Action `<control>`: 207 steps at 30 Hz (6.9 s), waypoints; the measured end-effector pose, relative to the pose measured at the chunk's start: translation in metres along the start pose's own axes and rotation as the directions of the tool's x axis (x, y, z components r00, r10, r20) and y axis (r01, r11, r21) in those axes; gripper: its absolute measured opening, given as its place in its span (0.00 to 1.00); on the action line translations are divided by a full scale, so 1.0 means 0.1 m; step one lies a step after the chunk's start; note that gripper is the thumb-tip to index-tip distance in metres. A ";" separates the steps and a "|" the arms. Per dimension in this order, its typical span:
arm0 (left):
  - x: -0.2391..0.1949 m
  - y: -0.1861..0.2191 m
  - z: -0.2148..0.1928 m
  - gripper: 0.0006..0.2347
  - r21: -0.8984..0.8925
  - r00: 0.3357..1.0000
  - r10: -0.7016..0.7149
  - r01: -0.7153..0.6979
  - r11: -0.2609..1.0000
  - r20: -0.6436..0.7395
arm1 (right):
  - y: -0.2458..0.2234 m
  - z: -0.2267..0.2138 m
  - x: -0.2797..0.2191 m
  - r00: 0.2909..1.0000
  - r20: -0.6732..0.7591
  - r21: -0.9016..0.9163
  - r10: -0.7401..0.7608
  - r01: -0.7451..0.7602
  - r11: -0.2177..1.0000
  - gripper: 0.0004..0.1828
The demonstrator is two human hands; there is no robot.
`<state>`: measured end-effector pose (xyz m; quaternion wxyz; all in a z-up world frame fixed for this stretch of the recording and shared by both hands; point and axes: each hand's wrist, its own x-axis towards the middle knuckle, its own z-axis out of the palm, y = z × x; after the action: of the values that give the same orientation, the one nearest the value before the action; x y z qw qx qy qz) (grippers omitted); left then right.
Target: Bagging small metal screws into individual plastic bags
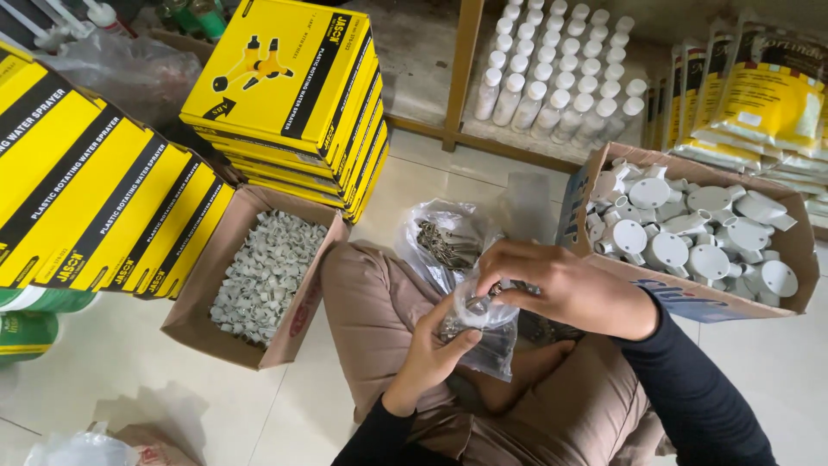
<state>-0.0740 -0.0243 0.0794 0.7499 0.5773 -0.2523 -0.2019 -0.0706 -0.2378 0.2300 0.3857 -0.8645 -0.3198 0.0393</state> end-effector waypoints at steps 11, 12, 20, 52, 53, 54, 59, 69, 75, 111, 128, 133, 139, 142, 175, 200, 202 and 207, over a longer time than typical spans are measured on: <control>-0.06 -0.18 0.02 0.22 0.004 0.991 0.081 -0.081 0.997 -0.102 | -0.05 -0.01 -0.17 0.997 -0.056 -0.272 -0.053 0.036 0.962 0.12; -0.05 -0.08 0.04 0.21 0.018 0.993 0.077 -0.076 0.997 -0.086 | -0.07 -0.01 -0.19 0.999 -0.042 -0.283 -0.016 0.004 0.959 0.13; -0.05 -0.21 0.02 0.24 -0.001 0.988 0.093 -0.094 0.996 -0.126 | -0.15 0.00 -0.11 0.993 -0.118 -0.187 -0.024 0.001 0.982 0.11; -0.15 -0.49 -0.50 0.14 0.174 0.980 0.198 -0.197 0.965 0.014 | 0.48 -0.01 -0.06 0.974 -0.227 -0.270 -0.025 -0.038 0.962 0.16; -0.17 -0.48 -0.50 0.11 0.217 0.979 0.197 -0.204 0.954 0.055 | 0.63 0.03 -0.05 0.970 -0.241 -0.258 0.027 -0.090 0.962 0.16; -0.18 -0.48 -0.51 0.08 0.260 0.976 0.194 -0.213 0.942 0.097 | 0.77 0.07 -0.05 0.964 -0.254 -0.245 0.078 -0.142 0.959 0.15; -0.31 -0.72 -0.47 0.16 0.244 0.987 0.057 -0.093 0.965 0.149 | 1.67 0.61 0.04 0.955 -0.204 -0.210 0.216 -0.258 0.943 0.14; -0.12 -0.89 -0.47 0.11 0.112 0.995 0.028 -0.038 0.993 0.093 | 3.33 2.11 0.33 0.789 0.009 0.202 0.614 -0.603 0.772 0.23; 0.04 -1.00 -0.64 0.10 0.167 0.993 -0.078 0.063 0.984 0.087 | 3.48 2.35 0.79 0.776 -0.235 0.103 0.584 -0.578 0.809 0.19; 0.03 -1.17 -0.71 0.12 0.175 0.997 -0.071 0.070 0.982 0.002 | 3.88 2.46 0.30 0.807 0.145 -0.189 0.573 -0.546 0.816 0.17; 0.07 -0.78 -0.54 0.23 -0.032 0.995 -0.087 0.085 0.996 -0.043 | 1.71 0.44 0.31 0.955 -0.192 -0.312 0.227 -0.279 0.908 0.15; 0.14 -0.40 -0.34 0.24 -0.093 1.000 -0.029 0.029 0.995 0.005 | 0.59 -0.21 0.15 0.940 -0.295 -0.031 0.172 -0.189 0.981 0.09; 0.07 -0.08 -0.19 0.24 -0.014 0.997 0.017 -0.016 1.000 0.074 | 0.14 -0.35 -0.02 0.994 0.067 -0.065 0.085 -0.081 0.995 0.11; 0.05 0.03 -0.12 0.18 0.142 0.989 0.065 -0.083 0.986 0.130 | -0.07 -0.38 0.00 0.971 0.215 -0.097 0.109 -0.090 0.991 0.10; -0.11 -0.71 -0.23 0.22 -0.060 0.971 0.145 -0.159 0.985 -0.190 | 0.14 -0.13 0.03 0.990 -0.137 -0.294 0.022 -0.062 0.954 0.12; -0.23 -1.46 -0.73 0.05 0.150 0.923 -0.080 0.146 0.978 -0.375 | 3.90 2.50 0.22 0.848 -0.033 -0.144 0.528 -0.527 0.838 0.09; -0.19 -1.46 -0.76 0.06 0.154 0.926 -0.067 0.133 0.979 -0.373 | 3.85 2.54 0.26 0.823 -0.002 -0.114 0.568 -0.565 0.817 0.07; -0.22 -1.58 -0.80 0.09 0.200 0.906 -0.028 0.123 0.972 -0.423 | 3.86 2.73 0.21 0.856 -0.069 -0.310 0.512 -0.507 0.804 0.11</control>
<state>-0.0443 0.0104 -0.0932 0.7088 0.6965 -0.0844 -0.0734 0.0621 -0.2426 -0.2237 0.2138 -0.9686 -0.0816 0.0970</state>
